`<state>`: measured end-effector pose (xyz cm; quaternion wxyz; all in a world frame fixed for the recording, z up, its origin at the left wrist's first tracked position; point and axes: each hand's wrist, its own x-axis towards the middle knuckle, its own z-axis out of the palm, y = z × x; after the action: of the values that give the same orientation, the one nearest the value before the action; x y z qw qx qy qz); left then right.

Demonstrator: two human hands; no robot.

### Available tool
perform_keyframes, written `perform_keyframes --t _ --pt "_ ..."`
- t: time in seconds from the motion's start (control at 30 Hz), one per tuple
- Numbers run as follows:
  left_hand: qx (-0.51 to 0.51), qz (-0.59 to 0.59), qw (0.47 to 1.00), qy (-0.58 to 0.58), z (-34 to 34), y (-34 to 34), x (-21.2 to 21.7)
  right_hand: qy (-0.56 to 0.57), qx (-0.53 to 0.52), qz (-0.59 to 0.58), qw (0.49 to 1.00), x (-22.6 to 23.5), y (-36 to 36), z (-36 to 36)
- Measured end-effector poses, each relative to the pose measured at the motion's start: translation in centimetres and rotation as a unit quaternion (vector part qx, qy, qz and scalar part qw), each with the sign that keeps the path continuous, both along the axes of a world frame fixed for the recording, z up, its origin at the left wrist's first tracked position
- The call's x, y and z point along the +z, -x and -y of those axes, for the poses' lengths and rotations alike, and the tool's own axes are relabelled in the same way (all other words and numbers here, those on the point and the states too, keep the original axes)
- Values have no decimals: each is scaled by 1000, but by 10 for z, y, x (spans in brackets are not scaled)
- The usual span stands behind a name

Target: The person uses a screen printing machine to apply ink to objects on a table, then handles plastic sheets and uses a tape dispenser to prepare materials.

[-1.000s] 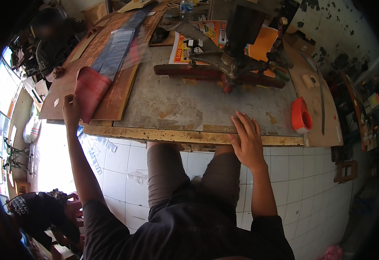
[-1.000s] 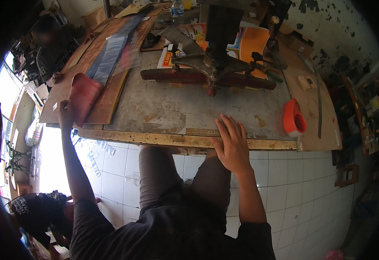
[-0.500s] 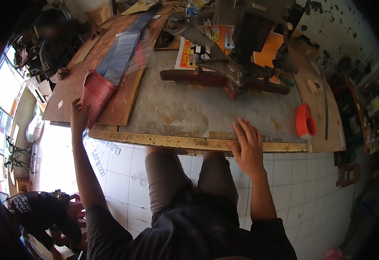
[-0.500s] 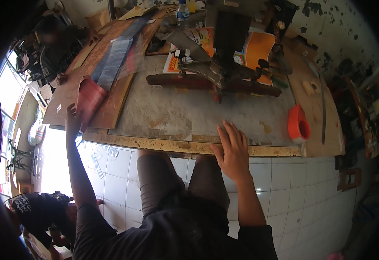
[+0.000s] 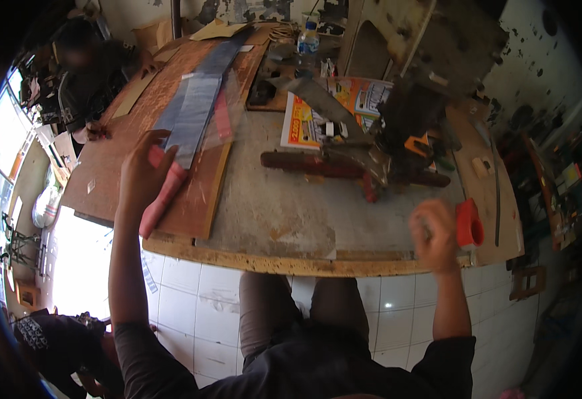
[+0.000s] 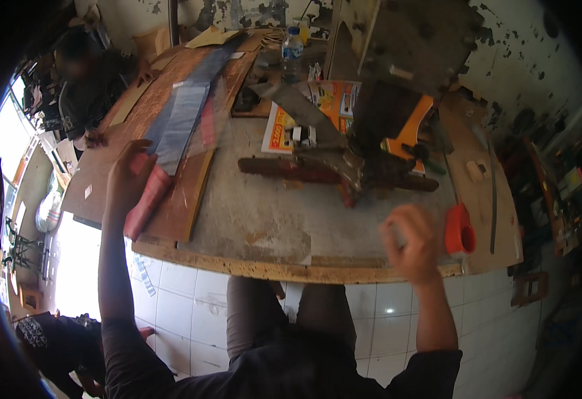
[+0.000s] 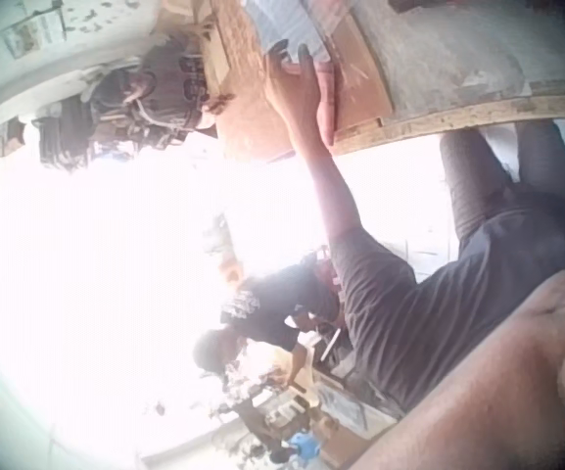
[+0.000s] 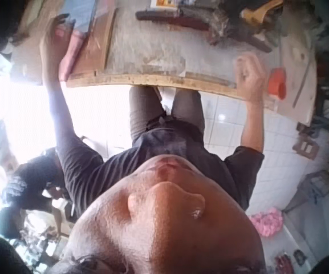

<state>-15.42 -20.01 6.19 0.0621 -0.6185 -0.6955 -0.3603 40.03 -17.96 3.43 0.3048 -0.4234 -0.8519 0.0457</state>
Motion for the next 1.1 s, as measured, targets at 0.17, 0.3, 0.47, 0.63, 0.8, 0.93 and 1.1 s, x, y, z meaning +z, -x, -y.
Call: perform_keyframes --t 0.17,0.3,0.47,0.63,0.8,0.93,1.1 --pt "-238 -31 967 84 -139 -16 32 45 94 83 991 -85 21 13" --pt "-336 -73 938 53 -275 -40 21 77 70 76 992 -84 24 9" --pt "-444 -3 876 187 -386 -103 -9 102 35 85 991 -90 18 12" --pt "-482 -43 764 427 -414 -119 -4 112 26 104 988 -92 16 8" --pt "-467 -18 709 528 -436 -130 -8 115 24 107 987 -91 18 5" --pt "-515 -128 734 424 -461 -129 -24 108 22 99 989 -86 21 1" --pt "-485 -154 814 280 -466 -127 -27 116 20 94 988 -89 14 2"
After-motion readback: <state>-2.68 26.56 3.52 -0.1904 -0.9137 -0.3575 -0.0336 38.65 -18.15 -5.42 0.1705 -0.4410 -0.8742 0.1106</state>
